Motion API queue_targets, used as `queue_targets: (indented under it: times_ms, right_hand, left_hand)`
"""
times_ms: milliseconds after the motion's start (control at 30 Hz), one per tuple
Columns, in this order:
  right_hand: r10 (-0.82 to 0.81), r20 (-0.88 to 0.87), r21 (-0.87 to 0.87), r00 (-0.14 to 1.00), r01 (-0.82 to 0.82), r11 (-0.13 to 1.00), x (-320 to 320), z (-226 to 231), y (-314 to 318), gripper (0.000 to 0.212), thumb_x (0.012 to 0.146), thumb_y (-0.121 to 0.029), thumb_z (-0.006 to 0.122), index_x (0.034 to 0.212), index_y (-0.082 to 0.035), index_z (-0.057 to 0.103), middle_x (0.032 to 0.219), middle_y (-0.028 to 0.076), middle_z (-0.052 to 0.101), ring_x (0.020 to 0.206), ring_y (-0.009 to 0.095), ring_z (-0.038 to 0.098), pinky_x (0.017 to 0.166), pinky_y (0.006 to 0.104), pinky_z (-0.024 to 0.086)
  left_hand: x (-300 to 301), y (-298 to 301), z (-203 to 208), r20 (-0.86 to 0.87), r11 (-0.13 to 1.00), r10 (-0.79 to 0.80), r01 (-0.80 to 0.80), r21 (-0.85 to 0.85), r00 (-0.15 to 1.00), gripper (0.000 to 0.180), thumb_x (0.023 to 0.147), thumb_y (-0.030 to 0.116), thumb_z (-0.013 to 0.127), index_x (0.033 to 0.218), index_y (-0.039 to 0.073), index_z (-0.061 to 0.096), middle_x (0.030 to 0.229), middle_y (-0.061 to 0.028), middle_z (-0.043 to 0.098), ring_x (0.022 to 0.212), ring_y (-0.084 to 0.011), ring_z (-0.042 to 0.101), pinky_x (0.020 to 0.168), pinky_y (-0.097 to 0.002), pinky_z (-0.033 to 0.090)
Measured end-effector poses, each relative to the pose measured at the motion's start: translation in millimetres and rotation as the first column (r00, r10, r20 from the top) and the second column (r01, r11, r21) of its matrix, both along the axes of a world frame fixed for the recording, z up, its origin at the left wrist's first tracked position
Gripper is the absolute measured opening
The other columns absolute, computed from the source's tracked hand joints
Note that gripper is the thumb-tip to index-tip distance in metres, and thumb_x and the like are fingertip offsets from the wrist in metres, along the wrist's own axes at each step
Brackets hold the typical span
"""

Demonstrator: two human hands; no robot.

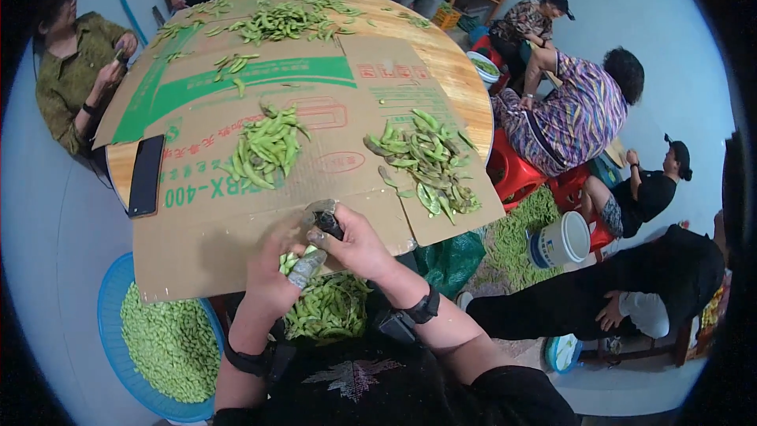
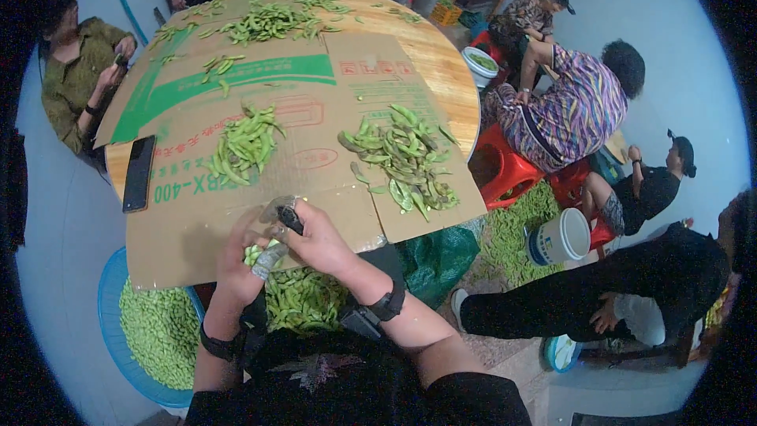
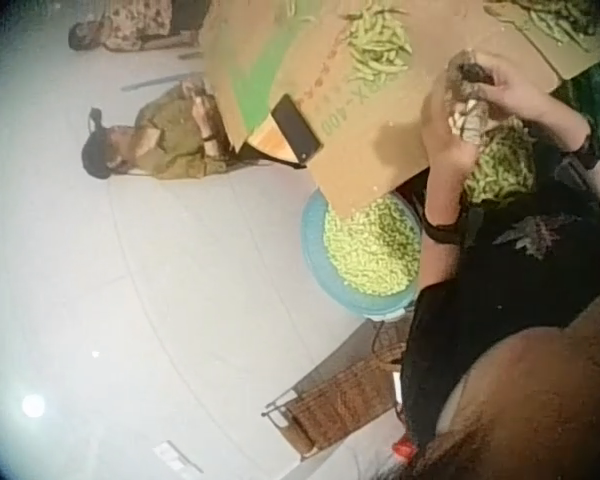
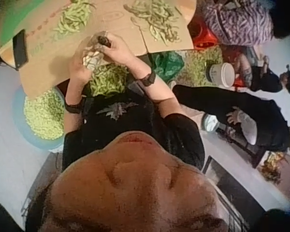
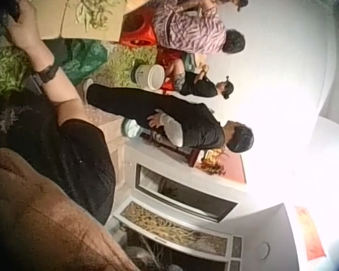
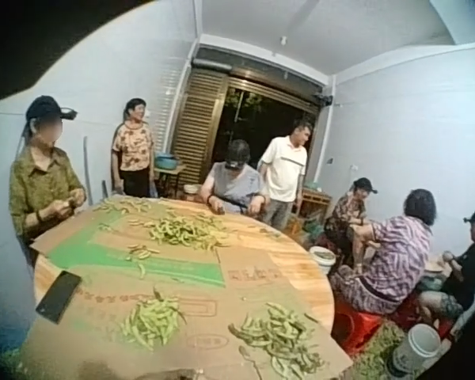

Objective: Shelling green soybean pods by hand using a thumb blade to extract the beans.

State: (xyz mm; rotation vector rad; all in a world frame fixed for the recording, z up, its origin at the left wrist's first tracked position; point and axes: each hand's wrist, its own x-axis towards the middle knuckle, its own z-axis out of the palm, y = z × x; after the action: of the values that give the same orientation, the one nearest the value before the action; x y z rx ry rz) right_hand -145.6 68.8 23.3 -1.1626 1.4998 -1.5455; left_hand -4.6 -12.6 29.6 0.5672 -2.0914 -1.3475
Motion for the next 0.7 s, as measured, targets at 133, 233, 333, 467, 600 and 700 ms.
queue_targets:
  times_ms: [133,233,333,467,600,700]
  right_hand:
    - [0.007,0.68,0.03,0.733,-0.037,0.999,15,7,4,0.018,0.086,-0.002,0.048,0.103,-0.005,0.05,0.078,-0.002,0.051,0.049,0.002,0.036,0.041,0.0159,0.026]
    - [0.04,0.757,-0.022,0.652,-0.037,0.999,18,6,6,0.015,0.087,-0.002,0.047,0.101,-0.005,0.05,0.078,-0.002,0.051,0.046,0.001,0.032,0.039,0.016,0.024]
    - [0.072,0.787,-0.057,0.612,-0.043,0.997,25,5,4,0.014,0.087,-0.003,0.049,0.1,-0.006,0.05,0.078,-0.002,0.051,0.046,0.002,0.033,0.039,0.0159,0.023]
    - [-0.003,0.626,-0.008,0.78,0.011,1.0,22,5,-7,0.013,0.086,-0.008,0.052,0.099,-0.008,0.053,0.08,-0.002,0.055,0.052,0.001,0.04,0.042,0.016,0.028]
    - [0.381,0.047,0.102,0.923,-0.384,0.918,-7,20,15,0.014,0.086,-0.012,0.053,0.096,-0.003,0.059,0.077,-0.001,0.059,0.067,0.007,0.054,0.059,0.024,0.045]
    - [0.198,-0.471,0.322,0.859,-0.042,0.946,-36,12,-7,0.014,0.084,-0.014,0.056,0.091,-0.001,0.059,0.072,0.006,0.062,0.067,0.014,0.058,0.062,0.0287,0.046]
  left_hand:
    - [0,-7,-10,-0.143,0.941,-0.185,0.133,-0.311,0.972,0.037,0.07,0.006,0.06,0.106,0.01,0.061,0.082,-0.012,0.061,0.072,-0.0277,0.06,0.065,-0.0324,0.048]
    - [2,-4,-17,-0.149,0.944,-0.212,0.163,-0.288,0.966,0.034,0.069,0.003,0.057,0.104,0.005,0.058,0.085,-0.0119,0.06,0.075,-0.0246,0.059,0.068,-0.0305,0.047]
    - [10,3,-27,-0.284,0.977,-0.026,0.085,0.196,0.958,0.023,0.067,0.001,0.053,0.09,0.003,0.051,0.09,-0.0079,0.056,0.085,-0.0143,0.054,0.075,-0.0255,0.042]
    - [26,-3,-36,-0.158,0.969,0.139,-0.101,0.226,0.978,0.023,0.07,0.001,0.054,0.092,0.005,0.052,0.086,-0.0028,0.055,0.077,-0.0119,0.052,0.071,-0.0239,0.042]
    - [75,-10,-10,-0.117,0.86,0.453,-0.399,0.316,0.884,0.017,0.082,-0.001,0.048,0.097,0.006,0.053,0.086,0.0008,0.054,0.073,-0.0044,0.047,0.058,-0.0177,0.038]
    - [128,-35,-22,-0.051,0.719,0.694,-0.693,0.041,0.718,0.01,0.085,0.006,0.05,0.094,0.004,0.055,0.083,0.0004,0.056,0.07,-0.005,0.047,0.059,-0.0192,0.039]
